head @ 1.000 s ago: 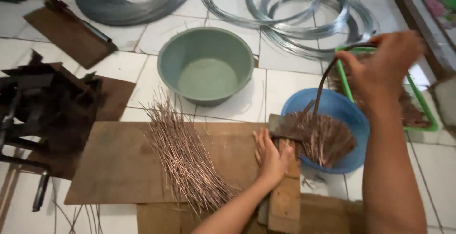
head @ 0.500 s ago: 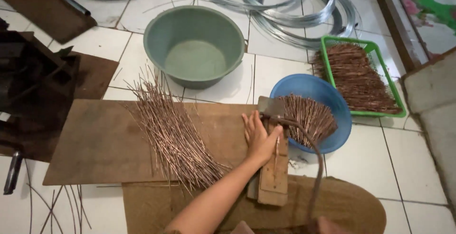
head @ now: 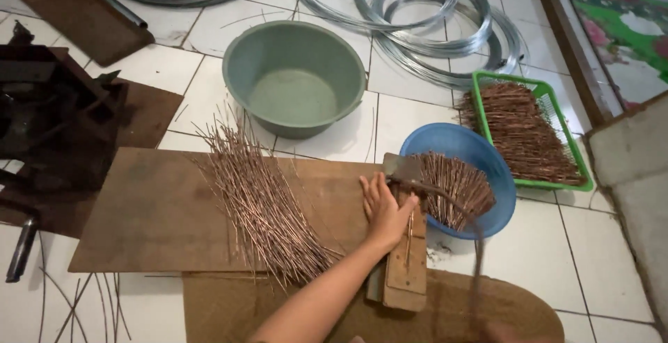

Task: Bending straight copper wires into L-shapes using a manual bending jig on the floor.

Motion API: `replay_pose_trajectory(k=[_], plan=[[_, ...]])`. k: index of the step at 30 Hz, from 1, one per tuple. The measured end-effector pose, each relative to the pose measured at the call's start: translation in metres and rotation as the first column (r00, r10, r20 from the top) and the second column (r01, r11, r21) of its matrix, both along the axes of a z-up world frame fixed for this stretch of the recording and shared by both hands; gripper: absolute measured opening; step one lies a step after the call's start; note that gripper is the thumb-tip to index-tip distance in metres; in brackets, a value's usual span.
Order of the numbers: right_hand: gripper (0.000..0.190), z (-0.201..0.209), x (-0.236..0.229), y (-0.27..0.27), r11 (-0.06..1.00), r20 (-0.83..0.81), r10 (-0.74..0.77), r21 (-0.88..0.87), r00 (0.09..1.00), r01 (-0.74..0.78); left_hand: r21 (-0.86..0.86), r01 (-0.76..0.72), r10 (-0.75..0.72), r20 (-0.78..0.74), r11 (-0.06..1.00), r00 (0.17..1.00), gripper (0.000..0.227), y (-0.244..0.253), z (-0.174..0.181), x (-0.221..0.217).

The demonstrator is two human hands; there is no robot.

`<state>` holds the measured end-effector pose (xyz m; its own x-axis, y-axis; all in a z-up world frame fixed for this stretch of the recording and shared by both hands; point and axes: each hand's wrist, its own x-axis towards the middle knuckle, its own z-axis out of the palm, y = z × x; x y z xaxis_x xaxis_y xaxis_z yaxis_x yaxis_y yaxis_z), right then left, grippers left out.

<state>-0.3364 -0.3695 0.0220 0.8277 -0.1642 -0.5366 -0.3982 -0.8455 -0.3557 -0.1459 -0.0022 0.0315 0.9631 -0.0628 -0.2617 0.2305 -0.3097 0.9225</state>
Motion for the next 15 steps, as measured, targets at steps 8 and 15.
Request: replay_pose_trajectory(k=[8,15], plan=[[0.011,0.229,0.201,0.145,0.769,0.696,0.632,-0.618,0.342,-0.162,-0.012,-0.031,0.031,-0.005,0.999,0.999,0.099,0.0,0.004,-0.003],[0.06,0.101,0.421,0.157,0.79,0.643,0.479,-0.613,0.597,0.026,-0.042,-0.009,0.012,0.056,0.999,0.998,0.091,0.004,0.013,-0.006]])
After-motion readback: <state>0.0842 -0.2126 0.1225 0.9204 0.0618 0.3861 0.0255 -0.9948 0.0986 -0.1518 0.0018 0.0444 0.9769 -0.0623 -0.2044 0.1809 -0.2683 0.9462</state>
